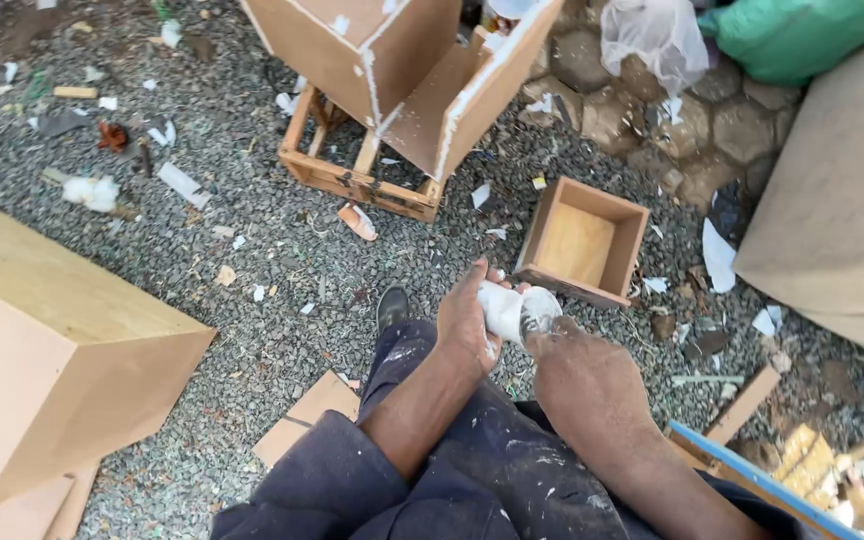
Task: Applying white filler to the joints of a wooden furniture piece using a small applicator
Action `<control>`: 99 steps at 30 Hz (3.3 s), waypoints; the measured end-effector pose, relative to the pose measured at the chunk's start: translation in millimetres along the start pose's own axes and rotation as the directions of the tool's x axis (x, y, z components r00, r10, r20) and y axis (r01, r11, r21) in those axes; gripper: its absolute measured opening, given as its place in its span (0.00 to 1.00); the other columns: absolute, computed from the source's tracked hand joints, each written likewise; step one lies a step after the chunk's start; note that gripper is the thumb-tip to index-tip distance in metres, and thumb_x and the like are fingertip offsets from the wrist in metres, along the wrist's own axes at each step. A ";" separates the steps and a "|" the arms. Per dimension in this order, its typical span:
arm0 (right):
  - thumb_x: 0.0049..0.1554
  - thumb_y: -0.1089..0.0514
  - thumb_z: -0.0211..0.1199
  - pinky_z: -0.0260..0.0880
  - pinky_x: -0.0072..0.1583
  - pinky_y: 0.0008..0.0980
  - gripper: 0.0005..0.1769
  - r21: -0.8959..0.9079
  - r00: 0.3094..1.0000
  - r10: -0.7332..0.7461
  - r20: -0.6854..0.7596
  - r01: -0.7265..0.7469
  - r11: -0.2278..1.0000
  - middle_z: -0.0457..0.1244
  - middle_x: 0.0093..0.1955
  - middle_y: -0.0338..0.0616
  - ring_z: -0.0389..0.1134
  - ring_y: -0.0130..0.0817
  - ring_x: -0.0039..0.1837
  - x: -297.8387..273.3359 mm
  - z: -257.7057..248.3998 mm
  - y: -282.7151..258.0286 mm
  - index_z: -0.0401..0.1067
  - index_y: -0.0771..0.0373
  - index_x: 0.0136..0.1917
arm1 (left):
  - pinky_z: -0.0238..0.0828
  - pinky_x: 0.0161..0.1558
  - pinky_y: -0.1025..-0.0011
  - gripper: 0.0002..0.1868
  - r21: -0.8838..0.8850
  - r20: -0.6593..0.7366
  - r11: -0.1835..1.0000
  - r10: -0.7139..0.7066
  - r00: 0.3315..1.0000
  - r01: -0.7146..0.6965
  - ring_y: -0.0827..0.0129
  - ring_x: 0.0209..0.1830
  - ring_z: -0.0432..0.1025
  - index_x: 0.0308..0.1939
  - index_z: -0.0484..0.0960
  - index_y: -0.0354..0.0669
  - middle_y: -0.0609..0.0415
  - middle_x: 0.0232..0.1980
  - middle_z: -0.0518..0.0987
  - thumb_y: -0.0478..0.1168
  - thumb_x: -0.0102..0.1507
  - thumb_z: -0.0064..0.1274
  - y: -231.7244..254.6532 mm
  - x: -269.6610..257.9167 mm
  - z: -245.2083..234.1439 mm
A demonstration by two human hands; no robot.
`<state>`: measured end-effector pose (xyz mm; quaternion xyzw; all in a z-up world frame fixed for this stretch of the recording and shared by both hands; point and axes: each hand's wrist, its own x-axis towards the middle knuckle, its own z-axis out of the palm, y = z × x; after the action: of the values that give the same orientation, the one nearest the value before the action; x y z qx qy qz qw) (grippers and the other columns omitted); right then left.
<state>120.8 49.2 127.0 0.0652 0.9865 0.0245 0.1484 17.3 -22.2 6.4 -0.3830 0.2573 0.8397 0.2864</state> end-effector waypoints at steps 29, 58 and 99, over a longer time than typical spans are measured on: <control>0.55 0.48 0.61 0.68 0.67 0.58 0.27 0.305 0.983 -0.129 0.130 0.084 0.949 0.63 0.68 0.58 0.63 0.62 0.72 -61.1 -78.3 -318.5 0.69 0.47 0.69 | 0.85 0.32 0.57 0.10 0.044 0.003 0.984 -0.175 0.985 0.175 0.56 0.25 0.79 0.30 0.80 0.41 0.47 0.28 0.81 0.41 0.62 0.63 192.3 -141.8 -270.2; 0.62 0.49 0.51 0.72 0.49 0.54 0.18 0.196 0.997 -0.070 -0.009 0.071 0.978 0.63 0.57 0.44 0.66 0.44 0.59 -109.1 -73.5 -328.8 0.69 0.47 0.64 | 0.74 0.35 0.57 0.15 -0.036 0.006 0.982 -0.185 0.983 0.185 0.59 0.32 0.76 0.36 0.82 0.51 0.54 0.31 0.81 0.56 0.65 0.53 228.7 -125.4 -271.7; 0.59 0.49 0.54 0.70 0.38 0.61 0.18 0.208 0.987 0.090 -0.133 -0.061 0.976 0.72 0.38 0.49 0.72 0.61 0.38 -101.4 -68.2 -357.1 0.75 0.47 0.61 | 0.75 0.43 0.56 0.16 -0.183 0.241 0.969 -0.118 0.963 0.165 0.52 0.38 0.78 0.40 0.80 0.50 0.39 0.39 0.82 0.56 0.68 0.49 235.3 -133.8 -259.3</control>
<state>153.4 -320.2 197.3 0.1154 0.9887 -0.0664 0.0695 59.0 -394.6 13.4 -0.3282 0.1084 0.8771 0.3334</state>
